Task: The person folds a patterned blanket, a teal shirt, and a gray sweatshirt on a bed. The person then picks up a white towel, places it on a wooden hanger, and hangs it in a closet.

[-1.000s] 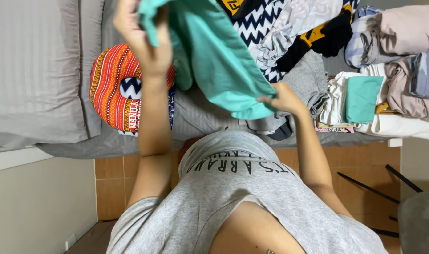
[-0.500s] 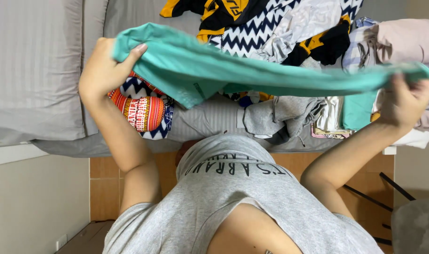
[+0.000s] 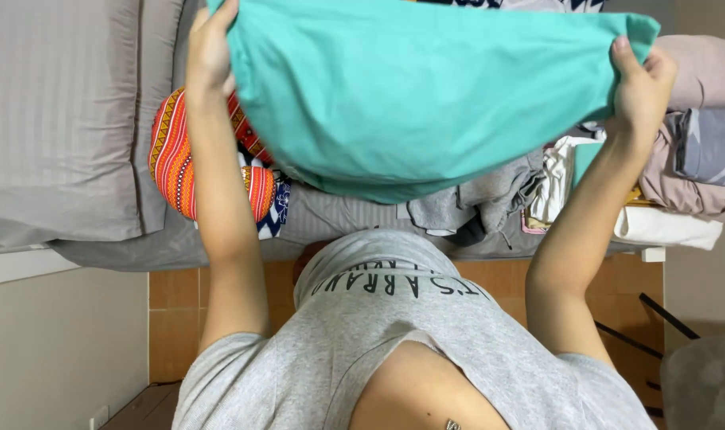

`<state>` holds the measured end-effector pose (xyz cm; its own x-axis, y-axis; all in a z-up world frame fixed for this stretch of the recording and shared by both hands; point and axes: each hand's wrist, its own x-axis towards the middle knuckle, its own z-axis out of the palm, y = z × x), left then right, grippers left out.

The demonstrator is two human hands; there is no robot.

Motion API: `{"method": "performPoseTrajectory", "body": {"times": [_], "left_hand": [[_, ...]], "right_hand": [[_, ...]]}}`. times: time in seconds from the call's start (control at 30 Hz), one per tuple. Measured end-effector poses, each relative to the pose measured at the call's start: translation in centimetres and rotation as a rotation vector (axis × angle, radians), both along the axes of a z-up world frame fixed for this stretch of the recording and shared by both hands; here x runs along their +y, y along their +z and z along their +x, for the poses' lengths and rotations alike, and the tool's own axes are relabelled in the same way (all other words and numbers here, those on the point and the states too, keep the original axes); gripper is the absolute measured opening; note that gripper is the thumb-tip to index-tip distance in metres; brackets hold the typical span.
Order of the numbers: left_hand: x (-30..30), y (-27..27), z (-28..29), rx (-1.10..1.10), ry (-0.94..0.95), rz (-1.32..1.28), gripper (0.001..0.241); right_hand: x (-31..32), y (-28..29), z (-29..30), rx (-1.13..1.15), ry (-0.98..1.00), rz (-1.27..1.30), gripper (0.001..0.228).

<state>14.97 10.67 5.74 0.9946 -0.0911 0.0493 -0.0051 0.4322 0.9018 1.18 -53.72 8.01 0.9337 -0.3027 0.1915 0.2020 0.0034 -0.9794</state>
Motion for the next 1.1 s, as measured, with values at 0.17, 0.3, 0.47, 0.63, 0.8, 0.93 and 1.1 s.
{"method": "performPoseTrajectory", "body": {"times": [0.17, 0.3, 0.47, 0.63, 0.8, 0.93, 1.1], "left_hand": [[-8.4, -2.3, 3.5, -0.158, 0.064, 0.024, 0.031], [-15.7, -0.1, 1.3, -0.650, 0.043, 0.348, 0.031], [-21.4, 10.6, -6.7, -0.684, -0.160, 0.291, 0.030], [-20.0, 14.9, -10.1, -0.601, -0.263, 0.212, 0.032], [-18.2, 10.8, -8.7, -0.499, -0.371, 0.157, 0.030], [-14.6, 5.3, -6.6, -0.411, -0.373, 0.095, 0.033], [-10.1, 2.3, -3.2, -0.450, -0.175, 0.104, 0.033]], "right_hand": [[9.2, 8.4, -0.1, -0.106, 0.091, 0.048, 0.009], [21.1, 17.3, -2.5, -0.149, 0.190, 0.002, 0.018], [25.6, 18.4, -2.1, -0.235, 0.440, -0.145, 0.018], [27.2, 21.6, -3.1, -0.241, 0.566, -0.413, 0.023], [26.6, 17.9, -2.8, -0.434, 0.373, -0.736, 0.029], [26.3, 17.6, -1.1, -0.676, 0.077, -1.054, 0.054], [19.3, 10.7, 4.1, -0.174, 0.480, -1.245, 0.050]]}}
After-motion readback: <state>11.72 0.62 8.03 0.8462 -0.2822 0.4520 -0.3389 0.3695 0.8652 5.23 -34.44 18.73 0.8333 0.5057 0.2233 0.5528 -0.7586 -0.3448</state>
